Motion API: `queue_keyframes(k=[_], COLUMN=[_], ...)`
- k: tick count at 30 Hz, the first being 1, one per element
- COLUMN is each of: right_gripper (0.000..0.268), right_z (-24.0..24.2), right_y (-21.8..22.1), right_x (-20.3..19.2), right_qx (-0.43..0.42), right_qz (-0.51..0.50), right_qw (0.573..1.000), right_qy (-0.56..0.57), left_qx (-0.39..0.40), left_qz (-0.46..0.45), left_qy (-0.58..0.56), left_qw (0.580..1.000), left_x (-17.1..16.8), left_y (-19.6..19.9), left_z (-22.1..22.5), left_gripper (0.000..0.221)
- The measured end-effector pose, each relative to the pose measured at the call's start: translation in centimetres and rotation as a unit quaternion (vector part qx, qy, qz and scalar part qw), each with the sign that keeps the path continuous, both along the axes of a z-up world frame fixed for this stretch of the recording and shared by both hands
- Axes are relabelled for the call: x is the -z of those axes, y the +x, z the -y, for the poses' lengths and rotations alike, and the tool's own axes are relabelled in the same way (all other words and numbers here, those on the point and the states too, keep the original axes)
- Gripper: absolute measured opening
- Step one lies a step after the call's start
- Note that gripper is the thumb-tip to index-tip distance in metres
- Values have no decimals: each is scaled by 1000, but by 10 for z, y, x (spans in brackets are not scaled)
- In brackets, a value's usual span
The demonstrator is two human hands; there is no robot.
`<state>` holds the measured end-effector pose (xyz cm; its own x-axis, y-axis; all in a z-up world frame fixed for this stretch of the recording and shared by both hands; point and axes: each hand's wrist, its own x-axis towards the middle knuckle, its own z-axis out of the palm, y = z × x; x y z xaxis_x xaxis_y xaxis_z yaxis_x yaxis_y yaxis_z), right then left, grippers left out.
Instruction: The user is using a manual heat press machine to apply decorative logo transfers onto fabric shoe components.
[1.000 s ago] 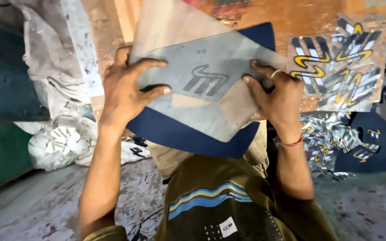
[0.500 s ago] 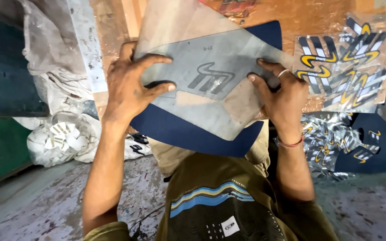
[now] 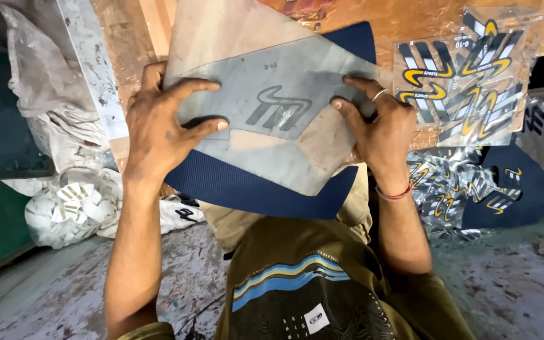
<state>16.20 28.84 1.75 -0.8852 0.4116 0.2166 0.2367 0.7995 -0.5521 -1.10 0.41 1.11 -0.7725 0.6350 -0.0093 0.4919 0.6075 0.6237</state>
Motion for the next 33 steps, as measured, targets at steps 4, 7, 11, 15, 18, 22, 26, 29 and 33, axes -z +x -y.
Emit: queue_keyframes(k=[4,7,11,15,18,22,26,29,33], right_gripper=[37,38,39,39,38,37,34,32,32], right_z=[1,2,0,-1,-3,-3,-6,-8,-8], right_y=[-3,-4,-3,-3,-4,-3,-3,-4,-4], right_x=[-4,-4,-3,-2,-3,-5,-6,-7,-8], right_qx=[2,18,15,15,19,22,13,12,23], right_qz=[4,16,15,17,26,33,39,50,68], right_qw=[1000,1000,1000,1000,998,998,998,997,995], right_qy=[0,-17,-22,-22,-45,-51,-52,-54,-67], left_qx=[-4,2,0,9,-2,-6,1,2,-3], left_qz=[5,-16,-3,-31,-6,-3,-15,-11,-4], left_qy=[-1,3,4,7,3,1,10,12,-15], left_qw=[1000,1000,1000,999,1000,1000,1000,1000,1000], left_x=[2,3,5,3,3,-2,-1,-1,-4], left_y=[0,0,1,0,0,1,1,0,0], left_z=[1,1,2,2,1,0,1,0,-2], left_gripper=[61,60,61,61,61,60,59,59,60])
